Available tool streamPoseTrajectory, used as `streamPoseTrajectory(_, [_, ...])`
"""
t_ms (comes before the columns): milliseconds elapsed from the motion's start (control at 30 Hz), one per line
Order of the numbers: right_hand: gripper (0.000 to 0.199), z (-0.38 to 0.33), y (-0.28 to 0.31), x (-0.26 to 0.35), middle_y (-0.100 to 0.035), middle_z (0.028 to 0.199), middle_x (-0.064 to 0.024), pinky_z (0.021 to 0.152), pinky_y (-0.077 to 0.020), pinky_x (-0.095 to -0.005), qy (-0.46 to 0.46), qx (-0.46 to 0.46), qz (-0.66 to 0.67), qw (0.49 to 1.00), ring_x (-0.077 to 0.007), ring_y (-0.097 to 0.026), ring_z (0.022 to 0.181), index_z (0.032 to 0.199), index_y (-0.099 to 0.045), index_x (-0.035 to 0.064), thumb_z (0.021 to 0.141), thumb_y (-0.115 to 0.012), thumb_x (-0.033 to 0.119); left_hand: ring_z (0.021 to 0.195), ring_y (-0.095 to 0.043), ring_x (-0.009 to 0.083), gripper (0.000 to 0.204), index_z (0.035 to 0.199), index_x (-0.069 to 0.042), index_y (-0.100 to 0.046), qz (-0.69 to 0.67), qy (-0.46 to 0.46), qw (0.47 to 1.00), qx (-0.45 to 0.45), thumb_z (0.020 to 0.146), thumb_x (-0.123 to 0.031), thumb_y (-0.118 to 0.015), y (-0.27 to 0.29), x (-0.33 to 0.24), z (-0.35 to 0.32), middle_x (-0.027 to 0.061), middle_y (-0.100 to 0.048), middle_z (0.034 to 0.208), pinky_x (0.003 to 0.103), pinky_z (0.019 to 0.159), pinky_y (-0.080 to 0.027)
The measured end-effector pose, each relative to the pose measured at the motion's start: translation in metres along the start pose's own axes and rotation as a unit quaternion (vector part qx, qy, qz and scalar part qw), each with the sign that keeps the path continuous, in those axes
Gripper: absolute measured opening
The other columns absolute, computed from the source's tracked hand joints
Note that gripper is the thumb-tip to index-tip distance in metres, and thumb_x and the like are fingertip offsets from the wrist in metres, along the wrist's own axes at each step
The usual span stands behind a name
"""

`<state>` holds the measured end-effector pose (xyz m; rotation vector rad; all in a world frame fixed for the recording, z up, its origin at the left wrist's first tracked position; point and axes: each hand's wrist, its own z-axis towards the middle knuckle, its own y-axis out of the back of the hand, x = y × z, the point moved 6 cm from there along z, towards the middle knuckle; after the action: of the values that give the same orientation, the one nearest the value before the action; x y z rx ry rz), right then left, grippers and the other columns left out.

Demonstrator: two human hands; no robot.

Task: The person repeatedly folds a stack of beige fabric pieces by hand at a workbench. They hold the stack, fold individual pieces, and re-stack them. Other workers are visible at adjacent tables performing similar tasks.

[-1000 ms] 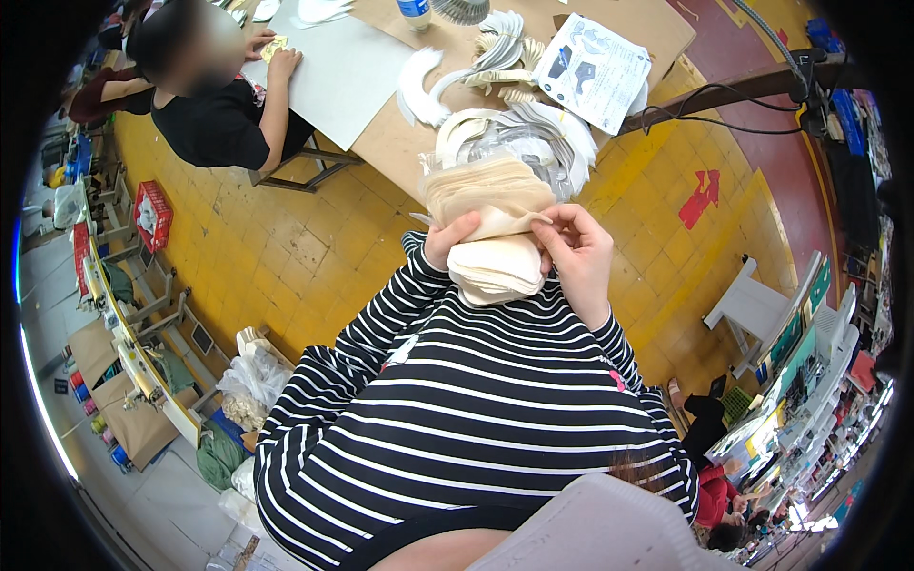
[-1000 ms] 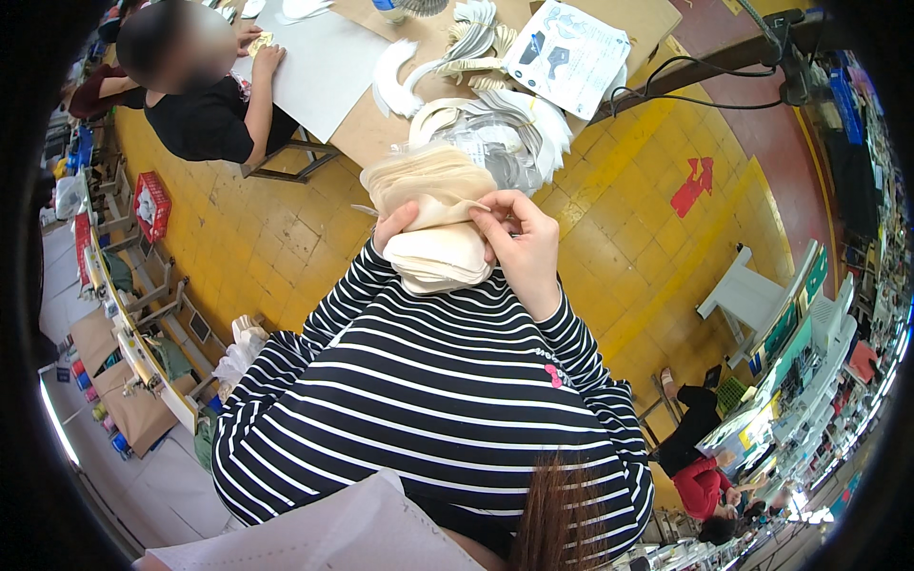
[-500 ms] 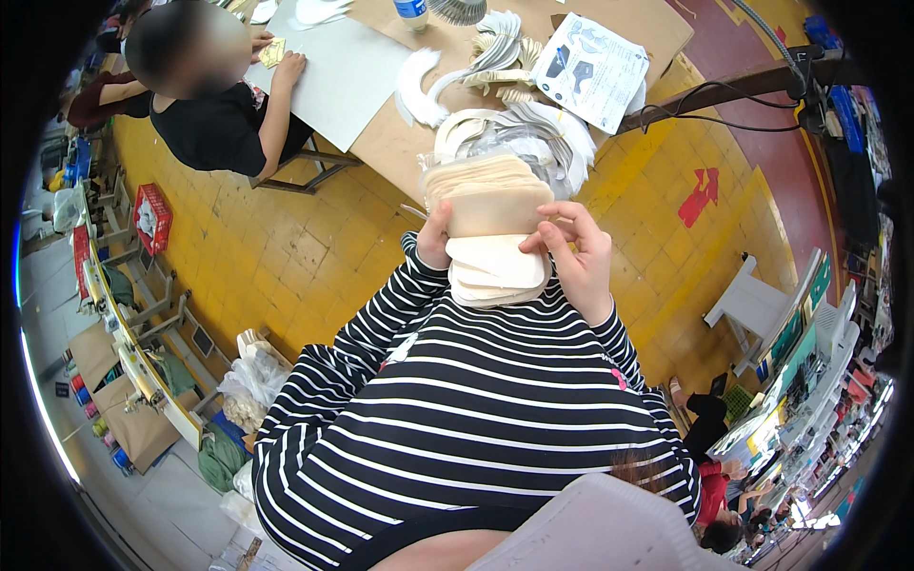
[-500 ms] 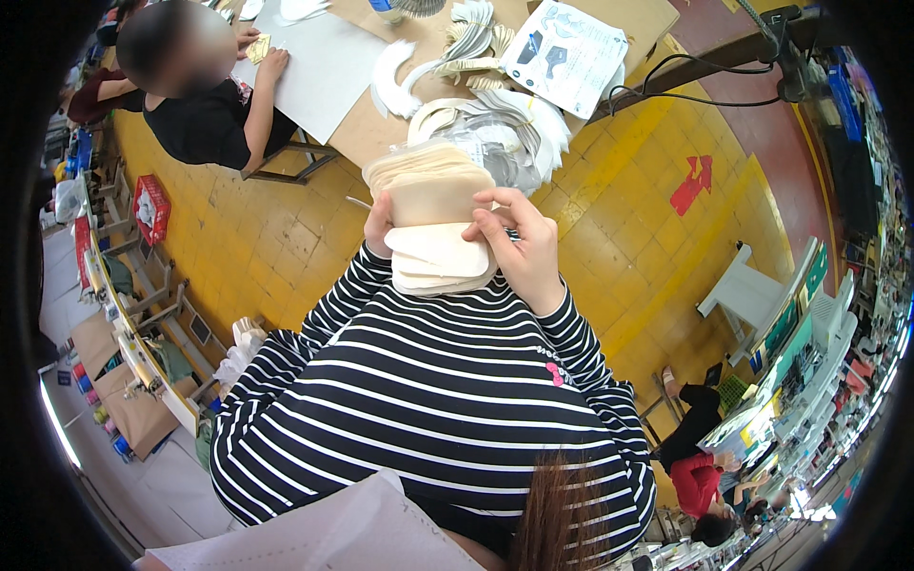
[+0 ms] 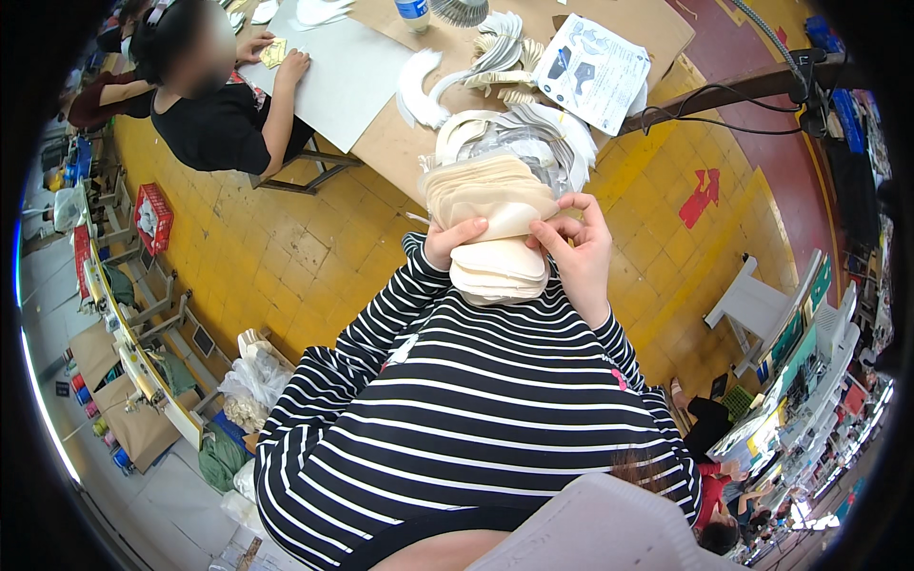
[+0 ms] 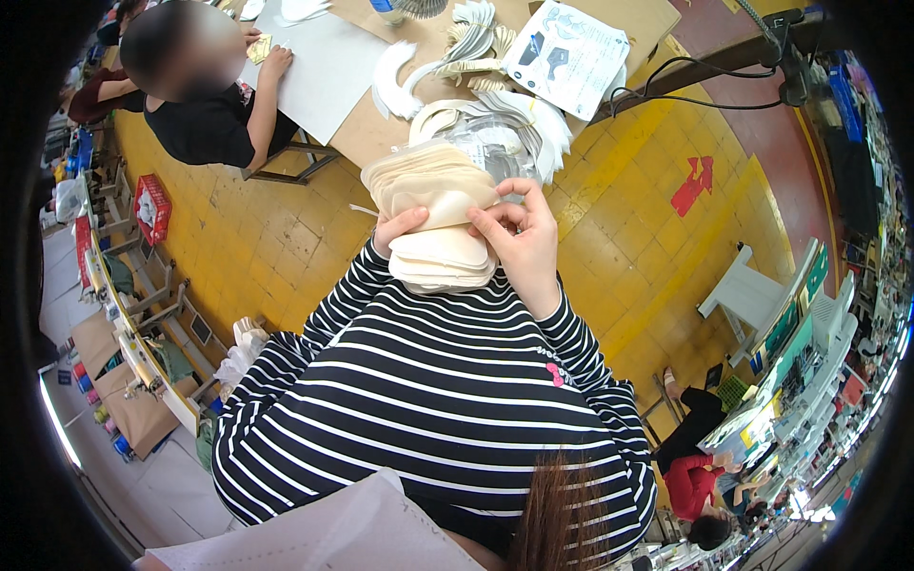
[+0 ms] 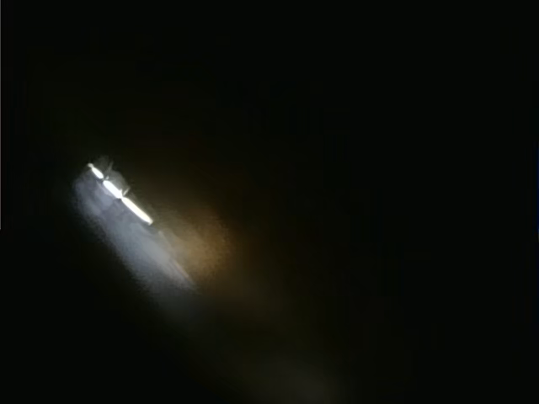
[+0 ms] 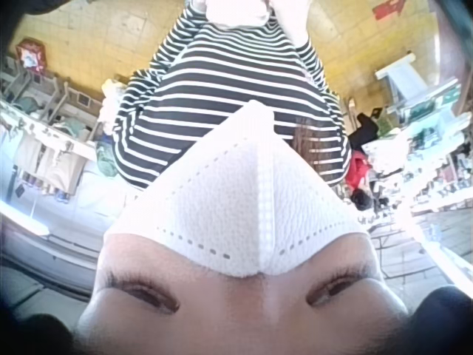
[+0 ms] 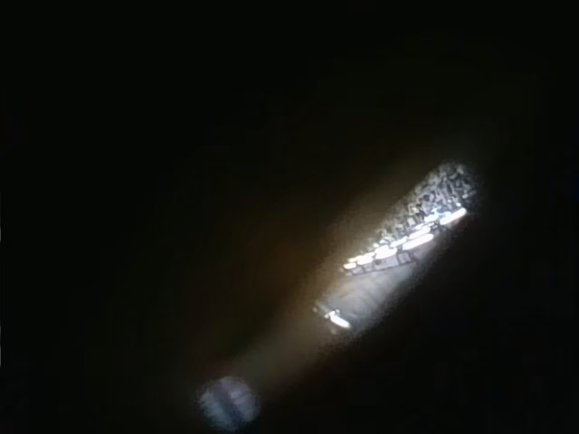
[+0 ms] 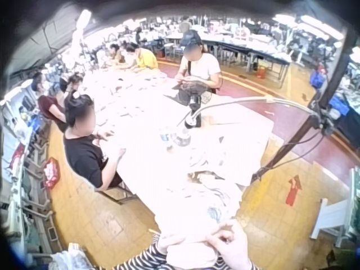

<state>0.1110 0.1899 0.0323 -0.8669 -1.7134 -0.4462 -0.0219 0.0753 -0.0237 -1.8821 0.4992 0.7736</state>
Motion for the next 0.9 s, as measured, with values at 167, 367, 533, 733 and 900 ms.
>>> streamPoseTrajectory(167, [0.02, -0.001, 0.005, 0.001, -0.066, 0.076, -0.0026, 0.063, -0.0434, -0.0188, 0.039, -0.046, -0.038, 0.997, -0.0077, -0.063, 0.073, 0.095, -0.058, 0.0024, 0.085, -0.075, 0.004, 0.101, -0.066, 0.0217, 0.043, 0.127, 0.002, -0.056, -0.013, 0.008, 1.0, -0.019, 0.086, -0.01, -0.065, 0.003, 0.002, -0.003, 0.0138, -0.067, 0.112, 0.033, 0.087, -0.054])
streamPoseTrajectory(367, [0.007, -0.005, 0.004, 0.025, -0.066, 0.082, -0.0052, 0.074, -0.0455, -0.025, 0.187, -0.056, -0.148, 0.97, -0.0135, -0.062, 0.083, 0.082, -0.068, -0.0019, 0.079, -0.074, -0.001, 0.099, -0.066, 0.0207, 0.043, 0.126, 0.002, -0.057, 0.006, -0.018, 1.0, -0.02, 0.086, -0.009, -0.067, 0.005, 0.004, -0.002, 0.0128, -0.067, 0.11, 0.032, 0.086, -0.054])
streamPoseTrajectory(533, [0.008, -0.007, 0.003, 0.023, -0.069, 0.088, -0.0077, 0.074, -0.0484, -0.0261, 0.188, -0.01, -0.119, 0.975, -0.0154, -0.063, 0.081, 0.088, -0.071, -0.0019, 0.082, -0.074, 0.002, 0.102, -0.065, 0.0215, 0.043, 0.127, 0.003, -0.056, 0.004, -0.033, 0.999, 0.017, 0.088, -0.013, -0.066, 0.012, 0.011, -0.002, 0.0138, -0.067, 0.113, 0.033, 0.088, -0.053])
streamPoseTrajectory(733, [0.013, -0.008, 0.008, 0.009, -0.068, 0.086, -0.0075, 0.076, -0.0483, -0.024, 0.118, 0.051, -0.079, 0.989, -0.0124, -0.063, 0.082, 0.099, -0.066, -0.0059, 0.096, -0.056, 0.002, 0.119, -0.058, 0.0298, 0.068, 0.141, 0.004, -0.041, -0.121, -0.039, 0.99, 0.059, 0.095, -0.047, -0.05, 0.006, 0.017, -0.005, 0.0217, -0.055, 0.133, 0.04, 0.099, -0.048])
streamPoseTrajectory(900, [0.018, -0.008, 0.001, 0.007, -0.067, 0.076, -0.0071, 0.072, -0.0488, -0.0218, 0.061, 0.059, -0.049, 0.995, -0.0115, -0.065, 0.071, 0.112, -0.061, -0.0034, 0.097, -0.055, 0.005, 0.119, -0.058, 0.029, 0.062, 0.138, 0.005, -0.043, -0.05, -0.036, 0.998, 0.004, 0.093, -0.035, -0.057, 0.012, 0.017, -0.004, 0.0201, -0.057, 0.131, 0.038, 0.1, -0.047])
